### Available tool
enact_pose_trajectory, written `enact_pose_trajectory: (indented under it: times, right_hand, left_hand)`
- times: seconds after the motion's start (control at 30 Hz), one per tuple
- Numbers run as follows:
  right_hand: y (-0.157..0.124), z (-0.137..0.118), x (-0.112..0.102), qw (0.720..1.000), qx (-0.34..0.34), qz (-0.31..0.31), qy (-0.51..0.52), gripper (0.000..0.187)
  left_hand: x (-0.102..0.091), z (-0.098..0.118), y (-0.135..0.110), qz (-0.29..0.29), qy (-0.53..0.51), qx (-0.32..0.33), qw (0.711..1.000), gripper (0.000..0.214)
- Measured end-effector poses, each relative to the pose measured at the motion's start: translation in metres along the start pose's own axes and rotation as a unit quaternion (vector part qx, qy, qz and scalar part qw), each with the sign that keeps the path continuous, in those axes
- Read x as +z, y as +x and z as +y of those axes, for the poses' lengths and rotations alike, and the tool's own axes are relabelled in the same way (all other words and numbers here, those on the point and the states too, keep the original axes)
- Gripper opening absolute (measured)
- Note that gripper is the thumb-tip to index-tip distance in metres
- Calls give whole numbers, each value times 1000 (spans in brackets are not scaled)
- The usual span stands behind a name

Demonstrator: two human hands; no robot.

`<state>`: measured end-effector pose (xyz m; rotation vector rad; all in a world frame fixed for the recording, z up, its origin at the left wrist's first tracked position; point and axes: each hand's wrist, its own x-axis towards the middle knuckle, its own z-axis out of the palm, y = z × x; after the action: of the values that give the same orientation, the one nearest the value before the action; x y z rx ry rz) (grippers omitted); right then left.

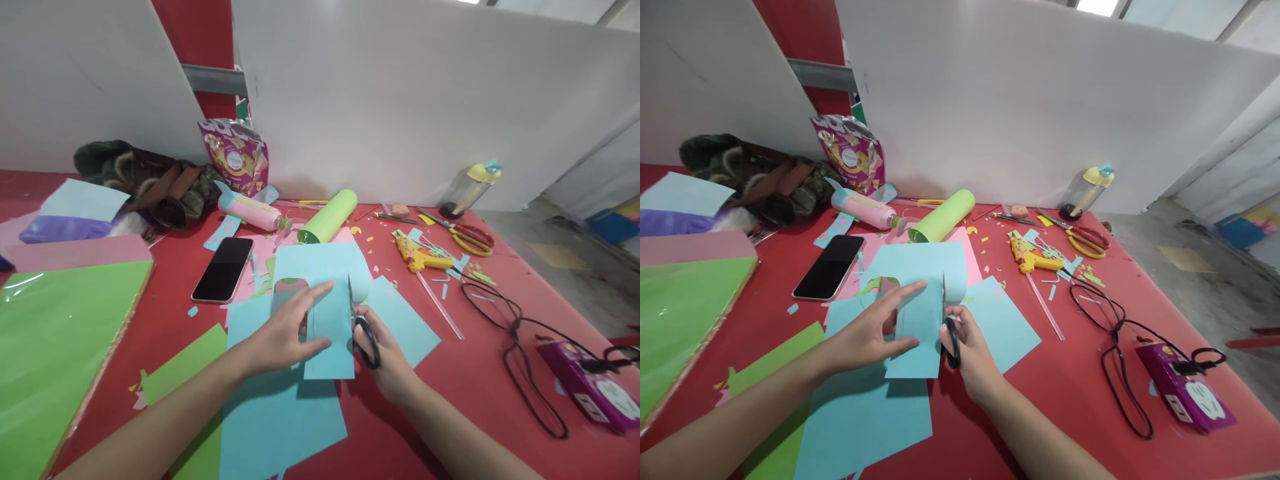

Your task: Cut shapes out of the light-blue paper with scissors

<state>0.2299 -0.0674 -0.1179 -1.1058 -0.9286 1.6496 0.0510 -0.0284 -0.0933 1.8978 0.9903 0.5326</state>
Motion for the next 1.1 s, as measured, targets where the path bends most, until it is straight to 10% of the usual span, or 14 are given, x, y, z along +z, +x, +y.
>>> enact_pose_trajectory:
  times: [1.1]
  right_hand:
    - [-2, -7, 6, 995, 23, -92, -11, 41]
  left_hand:
    - [-60, 1, -6, -157, 14, -3, 988, 70]
